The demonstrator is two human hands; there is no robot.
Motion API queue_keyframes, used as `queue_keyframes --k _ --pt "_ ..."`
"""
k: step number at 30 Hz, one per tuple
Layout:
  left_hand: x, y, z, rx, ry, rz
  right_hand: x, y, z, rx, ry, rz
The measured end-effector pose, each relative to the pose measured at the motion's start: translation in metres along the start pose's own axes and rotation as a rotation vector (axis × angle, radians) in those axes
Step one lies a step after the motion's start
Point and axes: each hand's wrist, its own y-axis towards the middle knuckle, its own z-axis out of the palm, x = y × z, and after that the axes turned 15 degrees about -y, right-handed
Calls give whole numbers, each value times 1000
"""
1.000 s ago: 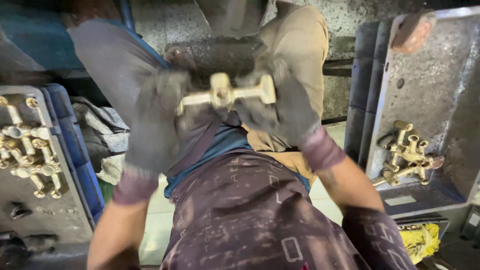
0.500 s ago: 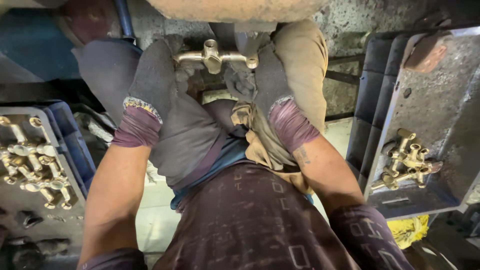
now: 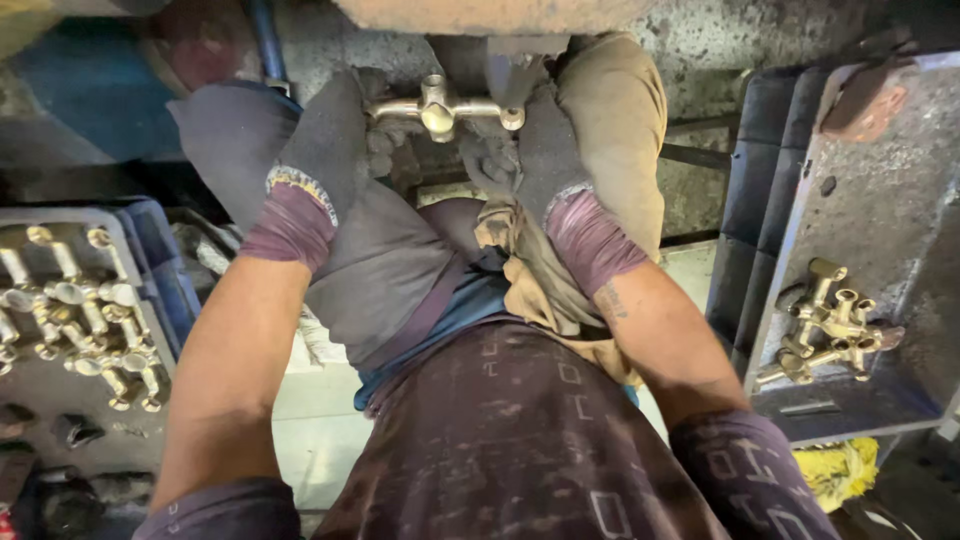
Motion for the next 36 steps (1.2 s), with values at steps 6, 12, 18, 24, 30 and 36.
queue_keyframes --k 6,12,18,24,30,36 --pt "-35 -73 28 -105 -417 189 -5 -86 -2 160 -609 -391" --pt "-37 -172 63 -171 83 685 -47 -115 -68 468 -592 -551" --pt "-51 -192 69 -98 577 1234 -41 -140 -78 461 -783 -550" --pt "-30 -196 71 -54 591 1328 -34 -164 -96 45 -1643 -1090" --pt "-27 -183 79 -48 -107 651 -21 -149 -76 -67 -1695 -1382" --pt "-14 -104 51 -53 -125 657 12 -94 -52 -113 -1318 -812"
